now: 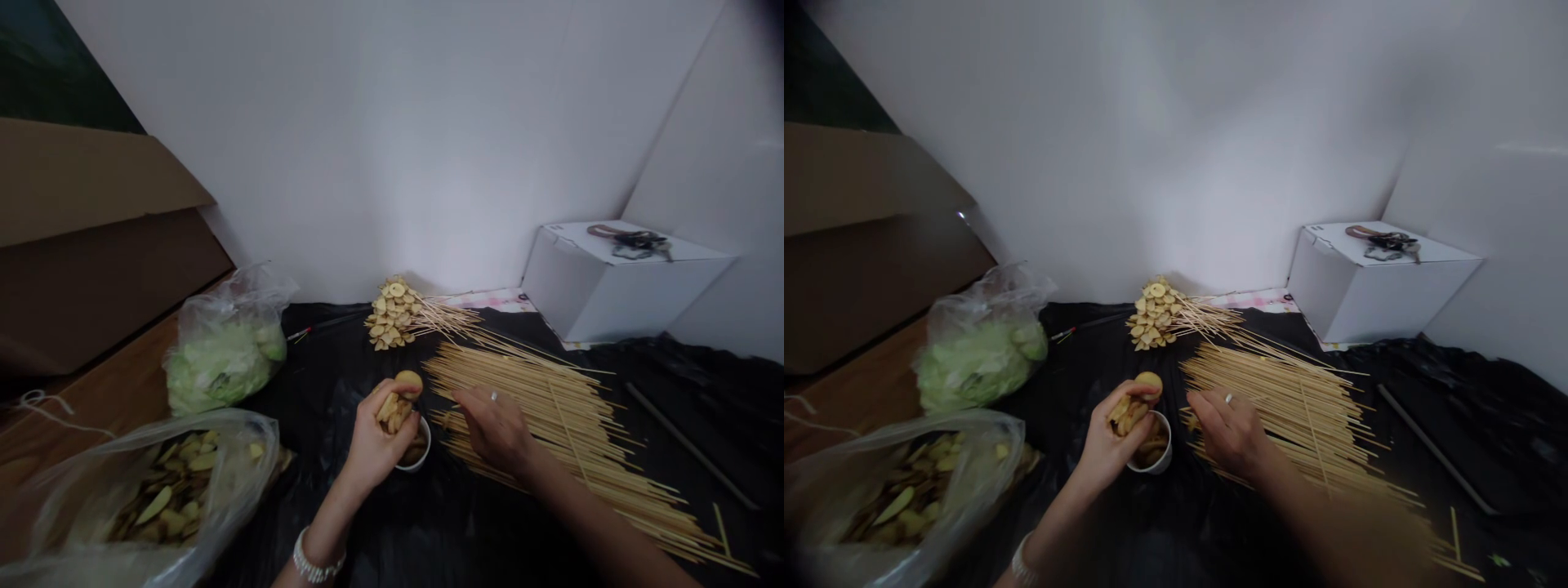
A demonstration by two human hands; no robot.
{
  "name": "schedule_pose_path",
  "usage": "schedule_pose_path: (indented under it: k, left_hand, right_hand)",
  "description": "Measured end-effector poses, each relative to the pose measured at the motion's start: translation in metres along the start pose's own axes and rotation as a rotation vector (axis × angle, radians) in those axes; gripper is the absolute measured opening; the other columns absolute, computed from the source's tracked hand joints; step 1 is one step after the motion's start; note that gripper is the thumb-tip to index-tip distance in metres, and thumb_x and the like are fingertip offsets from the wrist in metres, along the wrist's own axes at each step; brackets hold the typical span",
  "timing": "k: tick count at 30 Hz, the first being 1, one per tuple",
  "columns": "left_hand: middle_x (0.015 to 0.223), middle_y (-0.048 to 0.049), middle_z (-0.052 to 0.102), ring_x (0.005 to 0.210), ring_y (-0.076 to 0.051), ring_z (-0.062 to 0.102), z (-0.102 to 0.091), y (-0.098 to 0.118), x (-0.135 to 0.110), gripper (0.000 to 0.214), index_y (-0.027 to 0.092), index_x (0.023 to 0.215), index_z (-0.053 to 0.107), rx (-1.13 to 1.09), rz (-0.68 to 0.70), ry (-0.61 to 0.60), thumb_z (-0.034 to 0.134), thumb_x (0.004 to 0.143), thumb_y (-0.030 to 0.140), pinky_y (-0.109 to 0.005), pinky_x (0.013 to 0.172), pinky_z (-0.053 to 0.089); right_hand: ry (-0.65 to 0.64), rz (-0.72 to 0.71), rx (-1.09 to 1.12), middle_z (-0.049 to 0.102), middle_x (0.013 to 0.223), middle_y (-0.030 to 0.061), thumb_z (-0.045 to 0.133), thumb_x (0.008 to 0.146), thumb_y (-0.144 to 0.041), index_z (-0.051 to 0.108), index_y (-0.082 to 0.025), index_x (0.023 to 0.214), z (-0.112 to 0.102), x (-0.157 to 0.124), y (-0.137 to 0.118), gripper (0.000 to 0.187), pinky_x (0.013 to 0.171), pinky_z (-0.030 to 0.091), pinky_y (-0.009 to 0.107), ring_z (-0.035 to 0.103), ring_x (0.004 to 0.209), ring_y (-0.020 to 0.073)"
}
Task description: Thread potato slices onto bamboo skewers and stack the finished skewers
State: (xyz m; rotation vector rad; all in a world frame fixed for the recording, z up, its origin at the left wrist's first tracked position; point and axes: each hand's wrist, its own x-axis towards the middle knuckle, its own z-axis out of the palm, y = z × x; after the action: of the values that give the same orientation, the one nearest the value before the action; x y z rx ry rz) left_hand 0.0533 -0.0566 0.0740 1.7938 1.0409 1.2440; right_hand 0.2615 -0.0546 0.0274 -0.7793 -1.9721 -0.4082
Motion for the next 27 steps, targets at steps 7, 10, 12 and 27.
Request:
schedule_pose_path:
  k: [7,10,12,27]
  left_hand:
    - [0.09,-0.0055,0.064,0.084,-0.021,0.062,0.004,0.009,0.002,0.018,0.018,0.092,0.066,-0.027,-0.005,0.053,0.066,0.074,0.02,-0.03,0.077,0.048]
    - [0.09,-0.0051,0.064,0.085,-0.02,0.063,0.007,0.01,0.003,0.017,0.019,0.093,0.066,-0.042,0.008,0.046,0.065,0.076,0.019,-0.03,0.078,0.049]
    - [0.091,-0.0048,0.064,0.085,-0.02,0.062,0.009,0.009,0.004,0.016,0.019,0.093,0.065,-0.057,0.002,0.05,0.065,0.077,0.019,-0.029,0.077,0.048]
    - [0.086,-0.0043,0.061,0.078,-0.018,0.059,0.006,0.001,-0.003,0.004,0.019,0.074,0.063,0.18,0.087,-0.136,0.066,0.076,0.022,-0.028,0.071,0.043]
  right_hand:
    - [-0.023,0.004,-0.065,0.07,0.089,0.0079,0.044,0.083,-0.002,0.046,-0.015,0.126,-0.003,0.003,0.001,0.045,0.07,0.048,0.027,0.064,0.078,0.0168]
    - [-0.195,0.096,-0.113,0.069,0.082,0.0062,0.044,0.087,-0.007,0.054,-0.015,0.113,-0.005,0.007,0.002,0.029,0.063,0.042,0.025,0.063,0.071,0.0161]
    - [-0.439,0.218,-0.086,0.067,0.075,0.0036,0.042,0.09,-0.012,0.059,-0.017,0.096,-0.007,0.01,0.003,0.019,0.058,0.038,0.024,0.06,0.066,0.0149]
    - [-1.047,0.467,0.167,0.062,0.069,0.0007,0.061,0.069,-0.019,0.061,-0.018,0.074,-0.011,0.002,0.016,0.005,0.054,0.024,0.023,0.05,0.061,0.0123]
